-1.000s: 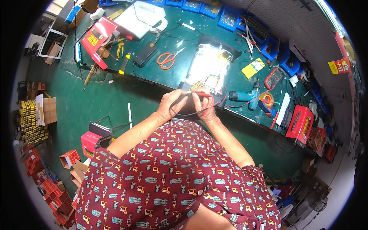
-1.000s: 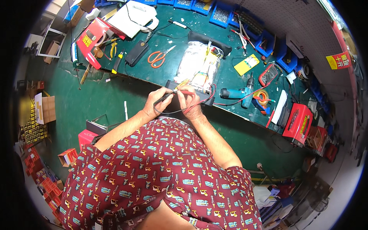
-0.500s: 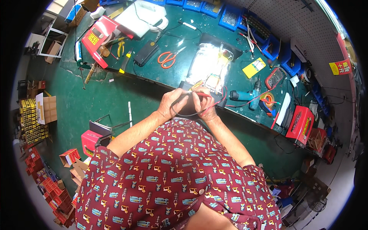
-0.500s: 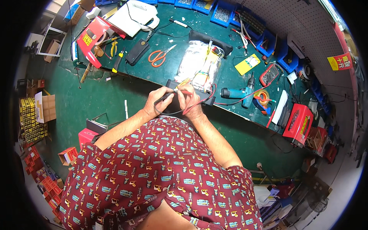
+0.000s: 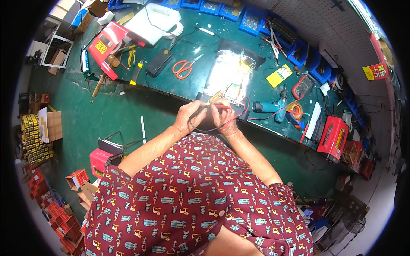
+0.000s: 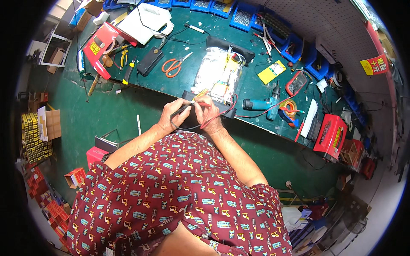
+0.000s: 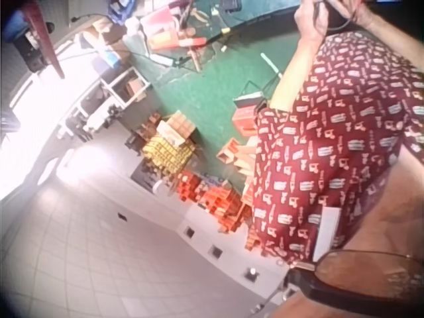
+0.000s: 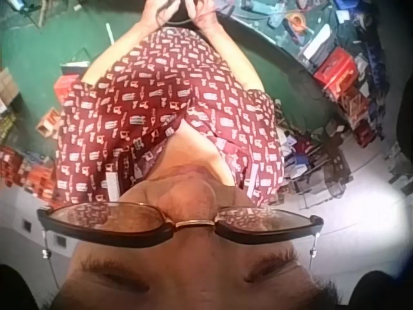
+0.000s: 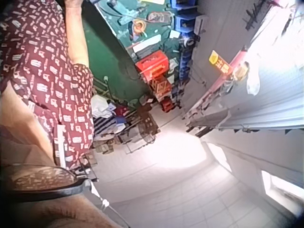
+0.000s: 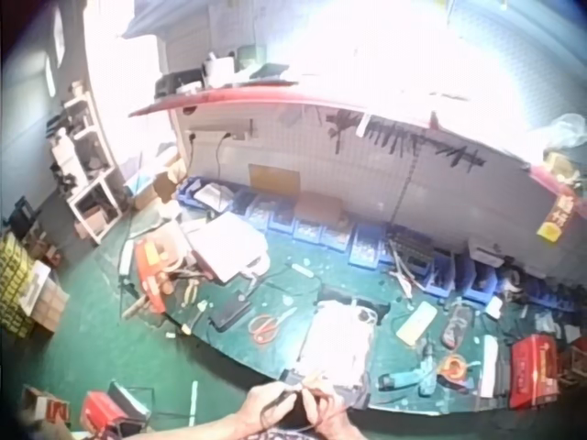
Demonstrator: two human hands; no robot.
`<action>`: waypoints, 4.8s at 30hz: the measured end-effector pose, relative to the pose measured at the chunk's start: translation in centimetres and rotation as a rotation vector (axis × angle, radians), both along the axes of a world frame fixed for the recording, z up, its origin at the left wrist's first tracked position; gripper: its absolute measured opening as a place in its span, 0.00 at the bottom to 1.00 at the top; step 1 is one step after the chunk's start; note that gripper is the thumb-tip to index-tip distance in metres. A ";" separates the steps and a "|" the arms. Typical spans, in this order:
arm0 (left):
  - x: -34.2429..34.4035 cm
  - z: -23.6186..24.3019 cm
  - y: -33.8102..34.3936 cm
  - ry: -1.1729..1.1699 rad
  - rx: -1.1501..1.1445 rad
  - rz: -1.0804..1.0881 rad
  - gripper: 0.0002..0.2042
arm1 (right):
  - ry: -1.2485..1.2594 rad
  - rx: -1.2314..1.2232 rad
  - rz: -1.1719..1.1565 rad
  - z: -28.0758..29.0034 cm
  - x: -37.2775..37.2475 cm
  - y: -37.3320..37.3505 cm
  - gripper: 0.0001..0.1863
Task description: The person uses a multimeter to test an electronic component on a workbench. They connect the multimeter probes to the component, observe the readings, and then use scissors to trim wires. The person continues to test the component with the multimeter throughout the clip.
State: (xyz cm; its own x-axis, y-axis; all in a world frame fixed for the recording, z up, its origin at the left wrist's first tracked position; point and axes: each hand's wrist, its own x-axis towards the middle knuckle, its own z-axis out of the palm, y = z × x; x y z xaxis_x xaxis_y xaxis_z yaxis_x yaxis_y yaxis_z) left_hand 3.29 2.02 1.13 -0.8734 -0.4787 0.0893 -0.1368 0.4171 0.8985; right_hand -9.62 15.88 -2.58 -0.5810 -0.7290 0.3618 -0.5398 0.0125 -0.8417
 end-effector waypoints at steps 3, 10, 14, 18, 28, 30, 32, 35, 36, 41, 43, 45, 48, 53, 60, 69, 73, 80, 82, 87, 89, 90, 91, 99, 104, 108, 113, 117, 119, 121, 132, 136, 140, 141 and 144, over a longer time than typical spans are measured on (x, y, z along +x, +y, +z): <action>-0.8 0.3 0.1 0.009 0.002 -0.020 0.08 | 0.222 0.050 -0.006 -0.3 -1.1 0.5 0.11; -0.7 0.0 0.4 -0.033 -0.031 0.044 0.05 | -0.219 -0.004 -0.031 0.3 0.6 -0.2 0.10; -1.0 -0.2 0.1 0.031 -0.162 0.009 0.07 | -0.015 -0.060 -0.051 0.0 0.2 -0.3 0.12; -1.1 -0.1 0.1 -0.005 -0.160 0.003 0.07 | -0.011 -0.022 -0.043 -0.2 0.2 -0.1 0.14; -1.1 -0.5 0.1 0.015 -0.169 0.010 0.06 | 0.140 -0.017 -0.017 -0.2 -0.2 0.0 0.10; -0.7 -0.5 0.1 0.008 -0.186 0.028 0.06 | 0.033 0.010 -0.014 0.5 0.4 -0.2 0.06; -0.7 0.0 0.0 0.000 -0.099 0.017 0.06 | -0.258 0.053 -0.007 0.3 0.4 -0.2 0.06; -0.7 0.6 0.2 -0.012 0.052 0.006 0.06 | -0.299 -0.157 -0.012 -1.7 0.6 -0.4 0.09; -0.7 0.2 0.1 -0.001 0.057 -0.015 0.06 | -0.185 -0.104 -0.008 -0.8 0.2 0.0 0.09; -0.4 -0.7 0.0 -0.003 -0.035 0.023 0.08 | 0.284 0.027 0.028 -0.1 -0.9 0.7 0.11; -0.2 -0.5 -0.1 -0.005 -0.027 0.013 0.08 | 0.213 0.006 0.036 -0.6 -0.7 0.5 0.11; -0.2 -0.5 -0.1 -0.003 -0.018 0.011 0.08 | 0.176 -0.006 0.039 -0.6 -0.9 0.5 0.11; -0.3 -0.2 0.0 -0.026 0.019 0.003 0.09 | 0.127 0.002 0.041 -0.5 -0.9 0.7 0.11; -0.3 -0.4 0.0 -0.023 0.015 0.011 0.10 | -0.007 -0.017 0.026 0.3 -0.7 0.5 0.11; -0.2 -0.4 -0.1 -0.030 0.007 0.001 0.09 | -0.069 -0.004 0.023 0.7 -0.6 0.4 0.10; -0.2 -0.3 0.3 -0.015 0.022 0.019 0.09 | 0.072 0.006 0.037 0.0 -0.7 0.2 0.09; 0.0 -0.3 0.2 -0.020 0.029 0.023 0.09 | 0.004 0.016 0.009 0.3 -0.3 0.1 0.10; -0.9 0.3 0.4 0.066 -0.001 -0.005 0.05 | 0.052 0.232 0.083 -0.7 -0.3 0.2 0.05; -1.0 0.3 0.6 -0.020 -0.001 0.035 0.05 | -0.129 -0.030 -0.026 -0.1 0.1 -0.4 0.08; -1.1 -0.2 0.0 0.033 -0.097 -0.029 0.07 | -0.006 0.034 -0.038 -0.3 -0.1 -0.2 0.13; -1.1 -0.2 0.1 -0.006 -0.097 -0.023 0.06 | 0.034 -0.006 -0.064 -0.2 0.2 -0.2 0.13; -1.1 -0.2 0.1 -0.007 -0.098 -0.021 0.06 | 0.024 -0.014 -0.060 -0.3 0.2 -0.3 0.12; -1.3 -0.3 0.1 -0.008 -0.097 -0.019 0.06 | 0.038 -0.015 -0.062 -0.3 0.0 -0.2 0.12; -1.1 0.4 0.0 -0.062 -0.049 -0.026 0.06 | 0.089 0.006 -0.039 -0.9 0.2 -0.4 0.11; -1.1 0.2 0.0 -0.065 -0.047 -0.023 0.06 | 0.100 0.003 -0.031 -1.0 0.1 -0.3 0.11; -1.1 0.3 0.0 -0.066 -0.048 -0.021 0.07 | 0.056 -0.011 -0.022 -0.5 0.0 -0.2 0.12; -1.1 0.2 0.1 -0.070 -0.049 -0.017 0.07 | 0.018 -0.017 -0.021 -0.3 0.0 -0.2 0.12; -1.0 0.1 0.1 -0.068 -0.059 -0.014 0.07 | 0.024 -0.019 -0.014 -0.4 0.0 -0.2 0.13; -1.0 -0.1 0.0 -0.047 -0.081 -0.013 0.06 | 0.035 -0.024 -0.012 -0.7 0.0 -0.2 0.13; -1.0 -0.4 0.0 -0.004 -0.116 -0.011 0.06 | 0.045 -0.026 -0.012 -1.1 0.1 -0.3 0.13; -1.2 0.0 0.2 -0.023 -0.081 -0.010 0.06 | 0.019 0.053 -0.019 -1.6 0.2 0.1 0.17; -1.3 -0.4 0.2 0.014 -0.106 -0.008 0.06 | 0.073 -0.043 -0.043 -0.5 -0.1 -0.1 0.15; -1.4 0.2 0.4 -0.011 -0.047 0.010 0.04 | 0.071 -0.013 -0.047 -0.9 0.0 -0.3 0.12; -1.2 0.2 0.3 -0.005 -0.038 0.024 0.04 | 0.050 -0.043 -0.032 -0.5 0.1 -0.6 0.10; -1.1 0.8 0.0 -0.021 0.007 -0.029 0.06 | -0.219 -0.066 0.021 -2.5 0.0 -0.8 0.07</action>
State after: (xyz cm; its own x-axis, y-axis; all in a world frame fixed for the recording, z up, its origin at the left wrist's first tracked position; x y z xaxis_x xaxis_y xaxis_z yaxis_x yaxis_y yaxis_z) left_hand 2.24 2.03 1.92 -0.8888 -0.4533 0.0673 -0.1434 0.4147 0.8986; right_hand -9.61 15.10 -5.03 -0.6360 -0.7208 0.2755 -0.3433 -0.0555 -0.9376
